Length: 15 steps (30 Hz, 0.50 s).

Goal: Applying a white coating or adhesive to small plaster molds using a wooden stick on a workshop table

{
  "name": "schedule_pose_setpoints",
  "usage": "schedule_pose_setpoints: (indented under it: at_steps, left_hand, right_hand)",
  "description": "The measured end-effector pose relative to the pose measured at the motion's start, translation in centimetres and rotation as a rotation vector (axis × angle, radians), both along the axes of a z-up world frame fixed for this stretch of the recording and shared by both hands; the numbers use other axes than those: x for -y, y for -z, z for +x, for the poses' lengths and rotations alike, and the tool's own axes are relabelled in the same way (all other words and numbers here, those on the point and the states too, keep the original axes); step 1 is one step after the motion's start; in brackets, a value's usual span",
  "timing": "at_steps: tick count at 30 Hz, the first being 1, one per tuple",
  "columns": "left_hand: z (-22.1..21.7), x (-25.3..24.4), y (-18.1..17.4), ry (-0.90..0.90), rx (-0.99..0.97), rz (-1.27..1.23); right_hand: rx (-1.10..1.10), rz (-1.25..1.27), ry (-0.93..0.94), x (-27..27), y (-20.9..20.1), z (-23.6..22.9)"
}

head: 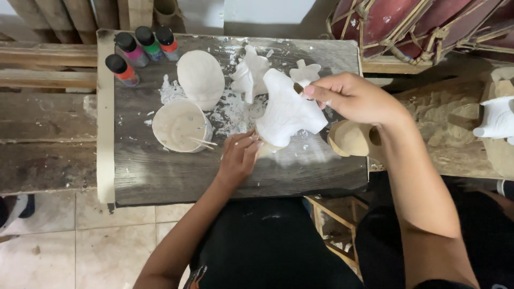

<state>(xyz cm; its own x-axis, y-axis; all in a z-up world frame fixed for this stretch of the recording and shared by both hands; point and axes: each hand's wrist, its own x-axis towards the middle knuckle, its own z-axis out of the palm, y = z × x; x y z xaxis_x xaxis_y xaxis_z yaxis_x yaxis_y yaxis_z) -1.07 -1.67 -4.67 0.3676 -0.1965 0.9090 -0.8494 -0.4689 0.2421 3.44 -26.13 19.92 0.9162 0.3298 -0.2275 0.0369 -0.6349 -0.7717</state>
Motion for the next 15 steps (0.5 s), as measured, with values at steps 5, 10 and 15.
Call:
schedule_pose_setpoints:
  at_steps: [5, 10, 15]
  left_hand:
    - [0.5, -0.2, -0.2, 0.001, 0.008, 0.074]
    - [0.2, 0.3, -3.1, -0.04, 0.078, 0.14]
    - [0.3, 1.0, -3.5, -0.063, 0.117, 0.172]
  right_hand:
    - [0.012, -0.063, 0.0, 2.6, 2.7, 0.2]
    - [-0.003, -0.131, -0.036, 2.3, 1.7, 0.6]
    - [0.046, -0.234, -0.172, 2.6, 2.0, 1.5]
